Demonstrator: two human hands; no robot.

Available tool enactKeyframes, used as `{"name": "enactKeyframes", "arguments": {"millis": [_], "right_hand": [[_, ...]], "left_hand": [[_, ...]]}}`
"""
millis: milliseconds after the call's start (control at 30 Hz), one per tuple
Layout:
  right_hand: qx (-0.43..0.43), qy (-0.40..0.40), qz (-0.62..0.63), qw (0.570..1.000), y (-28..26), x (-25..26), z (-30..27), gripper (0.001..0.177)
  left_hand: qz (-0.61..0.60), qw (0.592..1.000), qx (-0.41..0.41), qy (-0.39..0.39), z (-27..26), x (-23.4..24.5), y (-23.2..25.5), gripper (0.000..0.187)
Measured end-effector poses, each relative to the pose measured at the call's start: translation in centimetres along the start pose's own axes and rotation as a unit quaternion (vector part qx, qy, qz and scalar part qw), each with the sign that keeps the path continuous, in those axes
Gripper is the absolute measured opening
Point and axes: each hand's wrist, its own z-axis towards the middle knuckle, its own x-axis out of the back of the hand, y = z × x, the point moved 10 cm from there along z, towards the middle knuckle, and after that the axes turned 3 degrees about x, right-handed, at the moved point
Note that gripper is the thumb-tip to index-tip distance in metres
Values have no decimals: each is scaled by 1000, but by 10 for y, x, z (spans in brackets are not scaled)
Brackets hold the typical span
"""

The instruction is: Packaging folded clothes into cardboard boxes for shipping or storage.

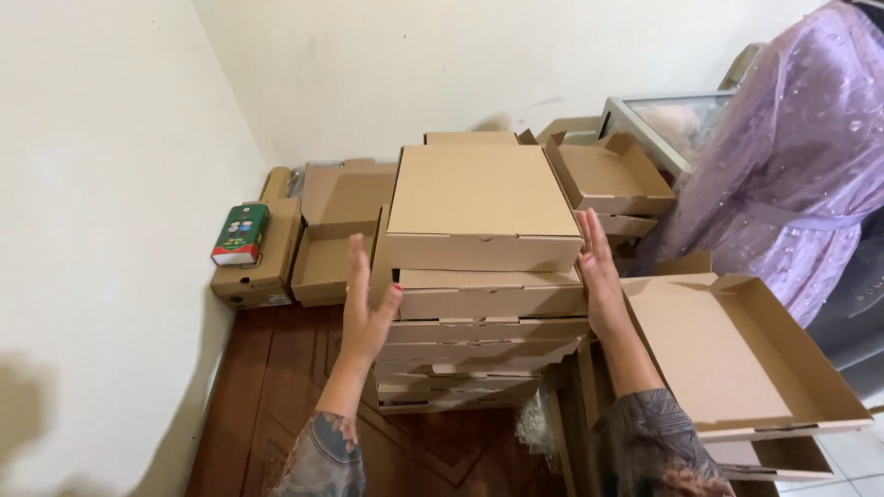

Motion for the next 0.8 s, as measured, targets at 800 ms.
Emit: {"name": "enactKeyframes", "arguments": {"millis": [800], "right_hand": [[111, 11, 55, 992, 5, 10, -8, 95]], "left_hand": [[6, 982, -188, -8, -8, -12, -8, 75]]}}
